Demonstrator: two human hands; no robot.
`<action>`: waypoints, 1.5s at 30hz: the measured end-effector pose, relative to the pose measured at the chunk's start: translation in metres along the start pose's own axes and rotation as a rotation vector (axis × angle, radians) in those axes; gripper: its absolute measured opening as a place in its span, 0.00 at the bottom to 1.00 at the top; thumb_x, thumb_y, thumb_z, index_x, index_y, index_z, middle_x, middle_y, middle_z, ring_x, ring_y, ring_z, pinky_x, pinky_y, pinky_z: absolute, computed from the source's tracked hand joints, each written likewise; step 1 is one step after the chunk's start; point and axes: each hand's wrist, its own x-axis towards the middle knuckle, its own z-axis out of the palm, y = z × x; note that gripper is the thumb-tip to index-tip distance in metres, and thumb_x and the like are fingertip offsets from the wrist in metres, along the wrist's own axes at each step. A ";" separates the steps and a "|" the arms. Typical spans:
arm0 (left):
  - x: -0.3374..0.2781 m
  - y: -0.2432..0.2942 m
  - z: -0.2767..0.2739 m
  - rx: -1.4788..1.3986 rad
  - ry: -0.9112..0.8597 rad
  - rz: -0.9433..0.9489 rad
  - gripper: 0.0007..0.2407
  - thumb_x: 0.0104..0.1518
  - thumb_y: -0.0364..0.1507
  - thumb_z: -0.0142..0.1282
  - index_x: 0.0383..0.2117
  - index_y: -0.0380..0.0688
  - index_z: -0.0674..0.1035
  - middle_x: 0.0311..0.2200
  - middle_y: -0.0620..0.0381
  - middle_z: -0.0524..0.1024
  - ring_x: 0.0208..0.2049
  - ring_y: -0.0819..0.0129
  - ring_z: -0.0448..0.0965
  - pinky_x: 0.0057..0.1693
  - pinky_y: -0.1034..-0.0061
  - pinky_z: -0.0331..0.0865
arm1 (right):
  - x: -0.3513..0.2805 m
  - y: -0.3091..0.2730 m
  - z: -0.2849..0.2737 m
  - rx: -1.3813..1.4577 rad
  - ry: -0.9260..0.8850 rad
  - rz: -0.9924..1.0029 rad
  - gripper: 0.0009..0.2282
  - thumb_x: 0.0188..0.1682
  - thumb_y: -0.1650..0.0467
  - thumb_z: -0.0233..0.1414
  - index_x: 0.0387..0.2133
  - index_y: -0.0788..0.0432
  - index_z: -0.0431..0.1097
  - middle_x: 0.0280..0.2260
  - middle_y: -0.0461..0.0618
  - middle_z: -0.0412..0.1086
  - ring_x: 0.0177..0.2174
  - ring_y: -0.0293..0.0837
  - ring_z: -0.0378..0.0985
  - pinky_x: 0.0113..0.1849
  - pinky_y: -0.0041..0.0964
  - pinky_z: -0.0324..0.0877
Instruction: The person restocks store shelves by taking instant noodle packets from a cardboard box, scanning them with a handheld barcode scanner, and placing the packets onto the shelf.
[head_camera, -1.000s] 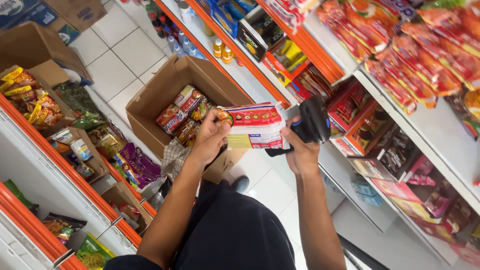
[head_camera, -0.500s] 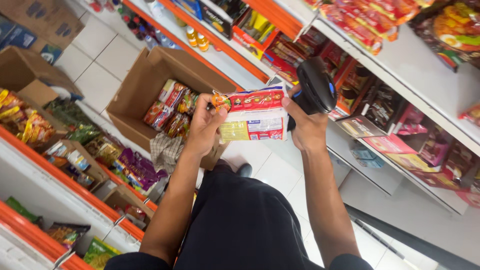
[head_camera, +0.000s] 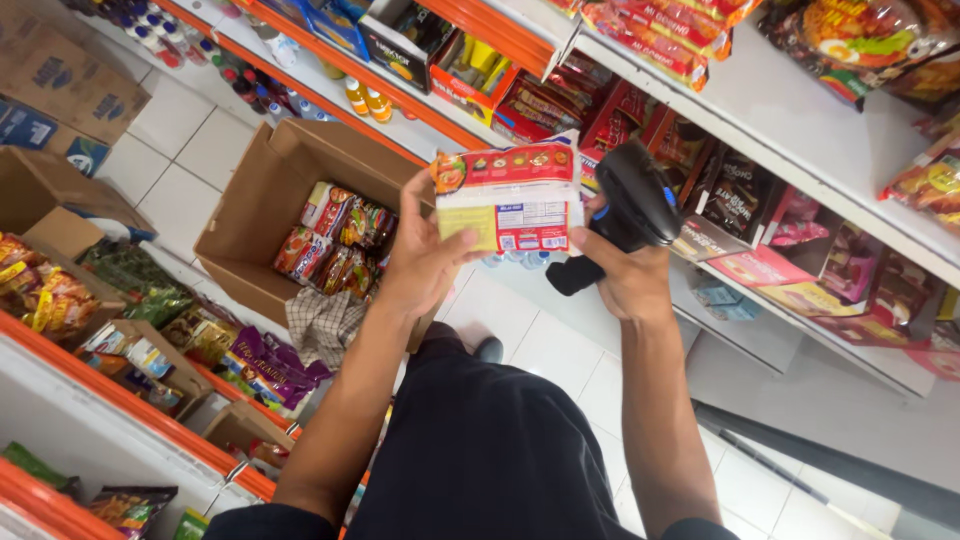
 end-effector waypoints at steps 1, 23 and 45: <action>0.002 -0.002 -0.002 -0.039 -0.014 0.023 0.33 0.55 0.20 0.60 0.64 0.55 0.54 0.53 0.47 0.74 0.50 0.61 0.80 0.50 0.62 0.77 | -0.002 0.000 0.000 0.007 0.005 -0.001 0.20 0.43 0.86 0.61 0.47 0.62 0.69 0.40 0.48 0.69 0.39 0.39 0.73 0.42 0.36 0.71; 0.010 -0.013 0.070 -0.532 0.072 -0.196 0.14 0.62 0.33 0.57 0.52 0.47 0.74 0.41 0.58 0.79 0.42 0.68 0.81 0.51 0.68 0.78 | -0.003 -0.015 0.027 0.038 0.028 -0.123 0.18 0.46 0.83 0.59 0.48 0.62 0.67 0.43 0.50 0.70 0.43 0.41 0.75 0.46 0.37 0.73; 0.014 0.004 0.078 -0.393 0.039 -0.262 0.14 0.60 0.27 0.62 0.50 0.46 0.75 0.40 0.56 0.78 0.35 0.71 0.77 0.37 0.79 0.72 | -0.012 -0.012 0.037 0.105 0.119 -0.117 0.21 0.46 0.83 0.59 0.54 0.64 0.66 0.38 0.50 0.70 0.35 0.40 0.76 0.38 0.35 0.73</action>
